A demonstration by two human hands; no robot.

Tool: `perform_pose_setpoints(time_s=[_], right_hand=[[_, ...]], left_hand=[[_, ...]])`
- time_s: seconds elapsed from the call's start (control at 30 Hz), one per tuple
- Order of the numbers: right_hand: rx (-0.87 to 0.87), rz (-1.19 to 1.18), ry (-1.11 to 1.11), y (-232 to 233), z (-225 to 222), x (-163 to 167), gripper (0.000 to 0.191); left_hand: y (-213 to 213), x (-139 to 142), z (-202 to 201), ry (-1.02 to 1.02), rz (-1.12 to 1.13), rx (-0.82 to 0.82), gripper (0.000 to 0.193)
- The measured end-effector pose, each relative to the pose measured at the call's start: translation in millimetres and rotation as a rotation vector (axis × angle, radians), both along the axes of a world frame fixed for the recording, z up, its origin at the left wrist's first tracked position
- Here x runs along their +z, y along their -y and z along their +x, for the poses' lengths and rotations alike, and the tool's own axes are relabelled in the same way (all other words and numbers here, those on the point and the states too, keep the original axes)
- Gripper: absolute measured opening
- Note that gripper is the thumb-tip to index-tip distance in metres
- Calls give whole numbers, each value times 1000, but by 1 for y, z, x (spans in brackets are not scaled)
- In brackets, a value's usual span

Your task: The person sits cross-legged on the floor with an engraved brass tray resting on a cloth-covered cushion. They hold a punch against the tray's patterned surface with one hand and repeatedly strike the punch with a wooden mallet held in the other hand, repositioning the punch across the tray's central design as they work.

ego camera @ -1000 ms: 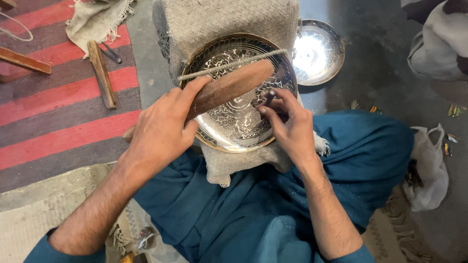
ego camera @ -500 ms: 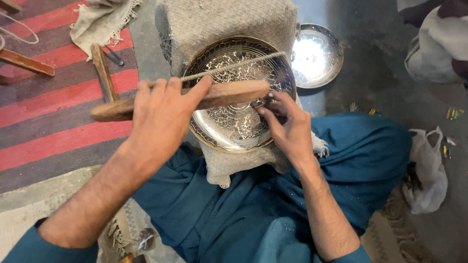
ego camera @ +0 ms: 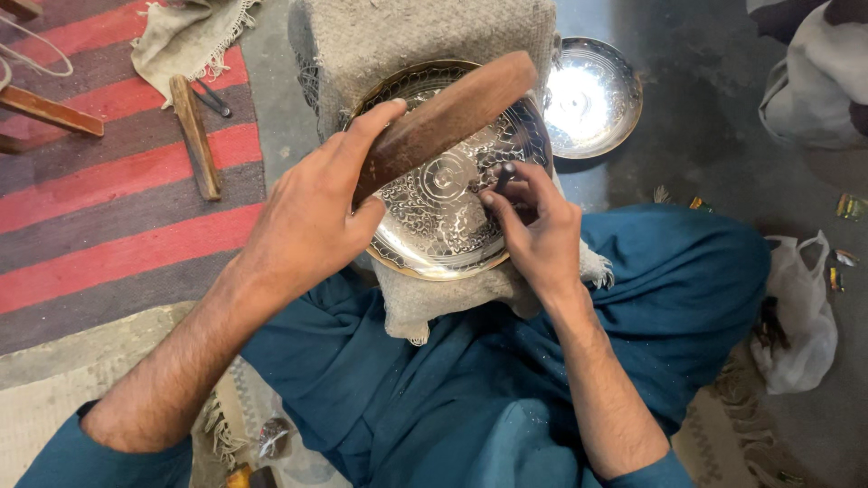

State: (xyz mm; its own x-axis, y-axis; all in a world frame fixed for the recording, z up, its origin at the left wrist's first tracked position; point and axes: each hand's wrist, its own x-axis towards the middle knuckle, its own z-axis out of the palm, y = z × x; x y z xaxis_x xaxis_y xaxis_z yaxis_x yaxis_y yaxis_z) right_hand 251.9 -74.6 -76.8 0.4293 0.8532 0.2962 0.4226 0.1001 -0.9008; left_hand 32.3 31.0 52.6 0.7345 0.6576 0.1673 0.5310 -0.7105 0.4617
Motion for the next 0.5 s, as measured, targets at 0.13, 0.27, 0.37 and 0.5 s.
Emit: perform_pose_setpoints(time_s=[0.13,0.27,0.37,0.5], right_hand=[[-21,1,31,-1,0,-1,35],[-24,-8,38,-1,0,-3,34],[-7,13,15,-1,0,-3,34],[-21,-25,19,-1,0,-3,35]], left_hand=[[-1,-5,1,-254,343,-27,78],[1,-10,0,-119,228,-11,81],[3,-12,1,-268,654,11,69],[2,-12,0,-142,350,15,73]])
